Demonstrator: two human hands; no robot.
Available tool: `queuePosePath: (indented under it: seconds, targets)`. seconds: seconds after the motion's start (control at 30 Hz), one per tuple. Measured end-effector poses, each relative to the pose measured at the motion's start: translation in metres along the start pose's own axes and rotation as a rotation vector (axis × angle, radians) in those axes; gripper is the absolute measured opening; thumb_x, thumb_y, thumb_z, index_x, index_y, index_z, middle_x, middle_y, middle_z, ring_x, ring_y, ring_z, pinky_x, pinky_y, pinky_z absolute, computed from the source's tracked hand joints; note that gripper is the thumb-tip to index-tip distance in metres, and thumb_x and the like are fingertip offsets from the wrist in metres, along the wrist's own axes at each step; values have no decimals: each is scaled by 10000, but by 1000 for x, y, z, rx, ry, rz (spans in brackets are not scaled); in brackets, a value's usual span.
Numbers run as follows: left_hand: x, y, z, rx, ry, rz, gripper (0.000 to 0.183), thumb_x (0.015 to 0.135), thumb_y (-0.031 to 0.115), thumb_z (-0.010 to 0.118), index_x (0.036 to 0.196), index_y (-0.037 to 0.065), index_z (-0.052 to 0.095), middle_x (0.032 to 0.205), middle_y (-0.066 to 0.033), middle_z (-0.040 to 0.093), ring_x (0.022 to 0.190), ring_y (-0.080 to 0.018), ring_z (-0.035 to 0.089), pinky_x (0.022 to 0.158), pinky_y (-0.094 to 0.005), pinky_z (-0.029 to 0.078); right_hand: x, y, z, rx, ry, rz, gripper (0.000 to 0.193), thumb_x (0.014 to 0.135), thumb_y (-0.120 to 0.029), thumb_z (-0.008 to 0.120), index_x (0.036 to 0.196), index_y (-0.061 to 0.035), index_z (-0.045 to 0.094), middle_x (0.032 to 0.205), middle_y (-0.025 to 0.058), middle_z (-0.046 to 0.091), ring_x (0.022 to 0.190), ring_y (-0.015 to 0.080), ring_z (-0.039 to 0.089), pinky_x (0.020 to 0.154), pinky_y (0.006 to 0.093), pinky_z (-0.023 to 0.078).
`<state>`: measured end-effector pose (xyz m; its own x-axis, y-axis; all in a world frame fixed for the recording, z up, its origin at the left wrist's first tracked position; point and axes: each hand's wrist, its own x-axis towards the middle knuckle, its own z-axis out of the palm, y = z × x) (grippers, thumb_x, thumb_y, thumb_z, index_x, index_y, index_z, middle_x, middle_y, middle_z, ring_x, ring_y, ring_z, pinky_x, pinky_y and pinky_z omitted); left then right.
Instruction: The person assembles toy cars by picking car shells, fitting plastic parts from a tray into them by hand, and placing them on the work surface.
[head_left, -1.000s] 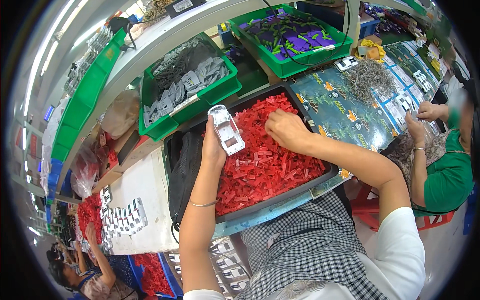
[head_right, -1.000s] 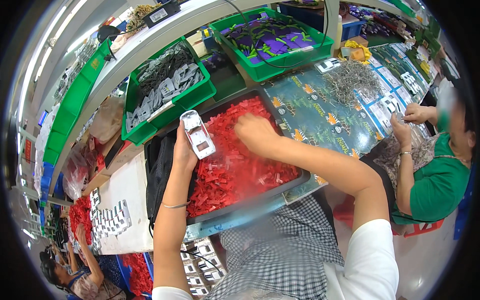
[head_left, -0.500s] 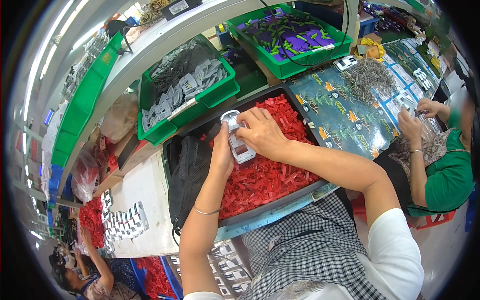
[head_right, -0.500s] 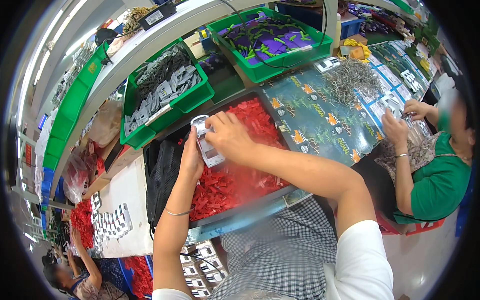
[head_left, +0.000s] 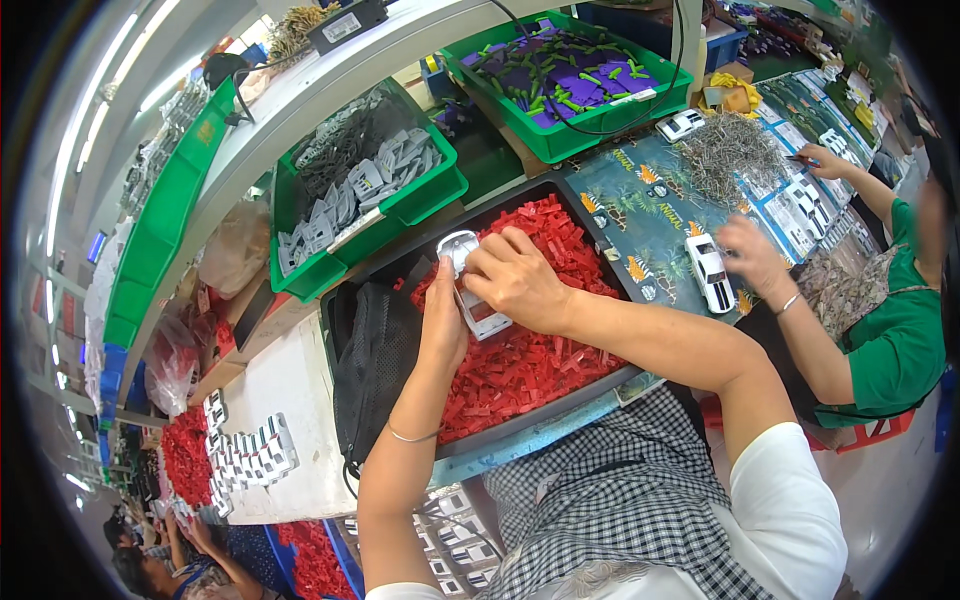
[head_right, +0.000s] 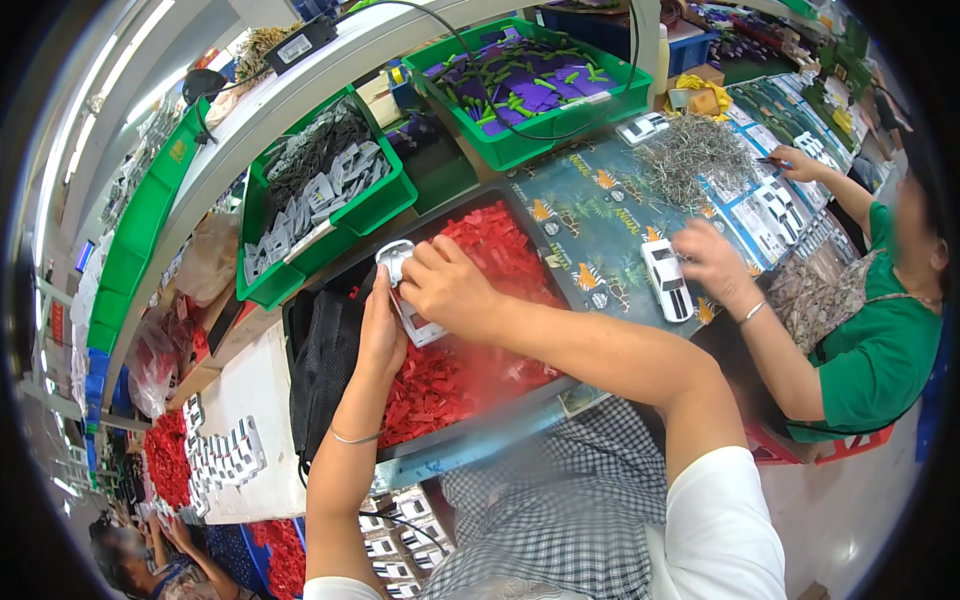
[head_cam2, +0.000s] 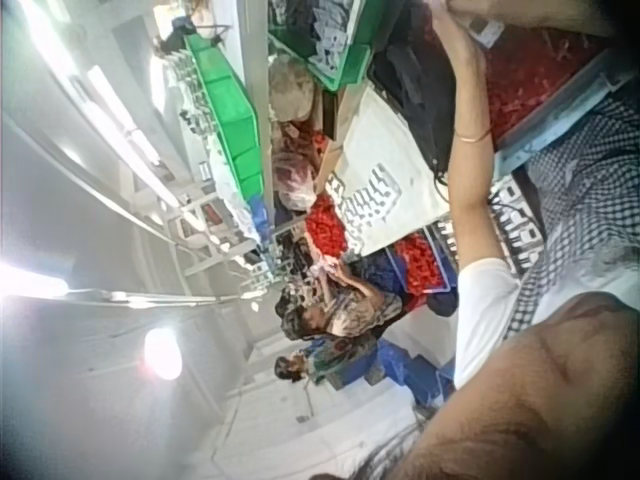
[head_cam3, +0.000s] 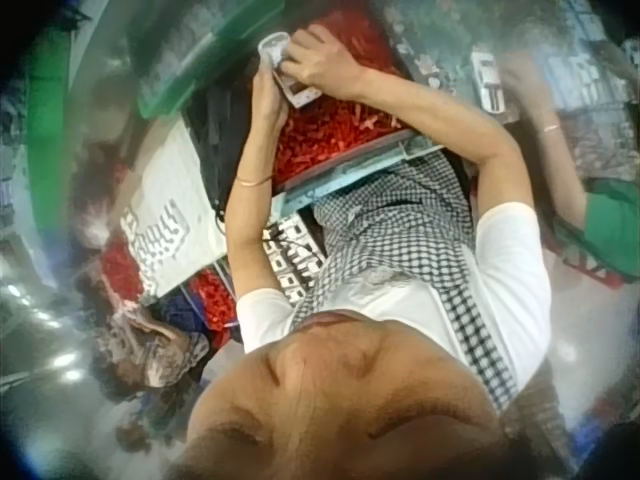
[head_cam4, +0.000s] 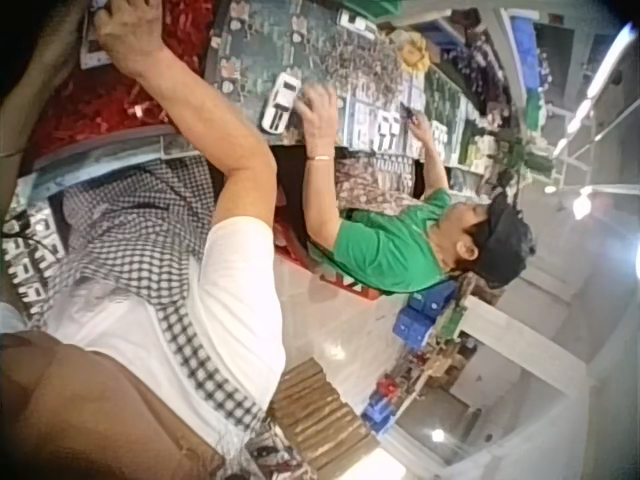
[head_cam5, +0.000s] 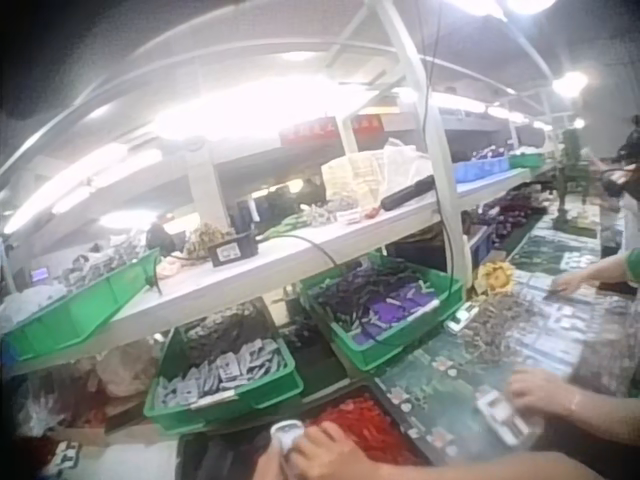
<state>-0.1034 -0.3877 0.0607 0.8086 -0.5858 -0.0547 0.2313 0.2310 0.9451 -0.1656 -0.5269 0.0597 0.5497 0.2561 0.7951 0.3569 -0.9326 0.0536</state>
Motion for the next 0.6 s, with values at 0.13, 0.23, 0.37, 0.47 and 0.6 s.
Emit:
queuePosePath:
  seconds: [0.13,0.23,0.37,0.47,0.6]
  targets:
    - [-3,3,2,-15,-45,-18,477,1075,410,359,1295,25,536,1187,-87,620,1065,-163,615,910,-344,521,3,1,-3,29,97,85,89,733,-119,658,813,-80,667,976,38,610,949,229,560,865,390,416]
    - [-2,-1,-2,4,-74,-25,489,1071,425,367,1326,36,519,1225,-83,611,1119,-167,595,951,-352,500,2,3,-3,62,112,110,96,737,-120,672,823,-79,680,1020,43,611,984,240,558,886,402,416]
    - [-3,0,2,-53,-54,-59,490,1061,428,398,1315,27,521,1203,-78,617,1109,-169,600,946,-354,499,1,5,-2,100,105,114,112,734,-115,690,841,-85,689,1035,48,615,1005,256,561,905,415,414]
    - [2,-6,-10,-52,-71,-34,428,1039,373,470,1270,22,553,1163,-74,631,1066,-169,617,915,-339,508,6,2,-5,168,123,191,174,719,-112,733,886,-91,690,1078,65,602,1032,276,551,922,432,407]
    - [-1,-1,-2,9,-69,-2,340,1009,288,526,1203,16,587,1111,-67,644,983,-156,635,870,-314,514,8,6,-14,283,128,416,422,676,-135,816,1060,-90,649,1196,107,550,1111,310,508,943,456,394]
